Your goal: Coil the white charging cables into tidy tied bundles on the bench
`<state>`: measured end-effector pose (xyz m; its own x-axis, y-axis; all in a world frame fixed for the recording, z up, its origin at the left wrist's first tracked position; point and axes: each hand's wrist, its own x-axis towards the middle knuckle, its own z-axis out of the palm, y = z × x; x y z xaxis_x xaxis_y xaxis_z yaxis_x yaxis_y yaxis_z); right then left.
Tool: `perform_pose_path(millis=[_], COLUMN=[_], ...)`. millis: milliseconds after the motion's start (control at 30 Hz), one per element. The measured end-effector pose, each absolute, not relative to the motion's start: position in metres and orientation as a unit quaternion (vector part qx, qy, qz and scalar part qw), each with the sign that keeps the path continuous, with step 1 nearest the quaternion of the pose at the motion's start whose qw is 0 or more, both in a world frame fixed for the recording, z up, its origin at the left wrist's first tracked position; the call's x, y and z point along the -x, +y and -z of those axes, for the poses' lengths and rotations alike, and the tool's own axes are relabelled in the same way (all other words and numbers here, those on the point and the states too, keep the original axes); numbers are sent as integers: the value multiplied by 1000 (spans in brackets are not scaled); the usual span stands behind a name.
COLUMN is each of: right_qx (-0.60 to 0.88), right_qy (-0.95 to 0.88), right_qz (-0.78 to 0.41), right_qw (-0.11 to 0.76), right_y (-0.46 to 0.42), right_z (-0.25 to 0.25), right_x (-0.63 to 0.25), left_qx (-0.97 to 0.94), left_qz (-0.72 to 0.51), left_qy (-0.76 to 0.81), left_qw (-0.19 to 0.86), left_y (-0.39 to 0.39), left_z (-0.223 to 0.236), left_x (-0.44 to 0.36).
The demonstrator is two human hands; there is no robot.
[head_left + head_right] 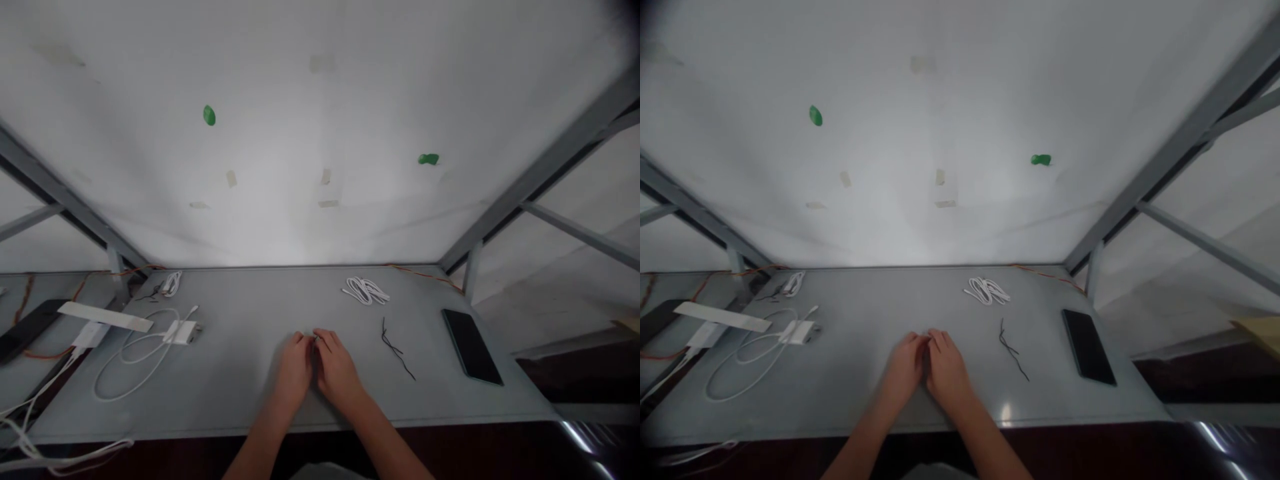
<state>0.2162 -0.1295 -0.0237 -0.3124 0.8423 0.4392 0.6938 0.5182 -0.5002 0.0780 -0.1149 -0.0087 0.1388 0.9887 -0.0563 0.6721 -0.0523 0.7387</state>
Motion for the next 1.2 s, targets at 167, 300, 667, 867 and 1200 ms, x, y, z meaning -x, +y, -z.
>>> perform_pose_path(millis=[167,300,667,867,1200], right_qx=[463,445,480,542,589], right_qy=[-828,-842,-833,-791,-674], right_qz=[-94,-49,3,-77,-260], right_qw=[304,301,275,273,361], right_y=[-123,-117,-105,-107,-105], right_z=[27,30,51,39,21], right_x=[-222,-220,-211,-207,-207], left_qx=[-687,-664,-678,-721,-759], left_qz=[-236,-243,-248,-220,-275], left_qy=[601,627,600,600,567], left_qw=[333,328,345,267,166], left_y=[-113,-112,-112,-111,-109], left_z=[10,9,19,17,29], left_x=[-79,-79,-74,-72,-69])
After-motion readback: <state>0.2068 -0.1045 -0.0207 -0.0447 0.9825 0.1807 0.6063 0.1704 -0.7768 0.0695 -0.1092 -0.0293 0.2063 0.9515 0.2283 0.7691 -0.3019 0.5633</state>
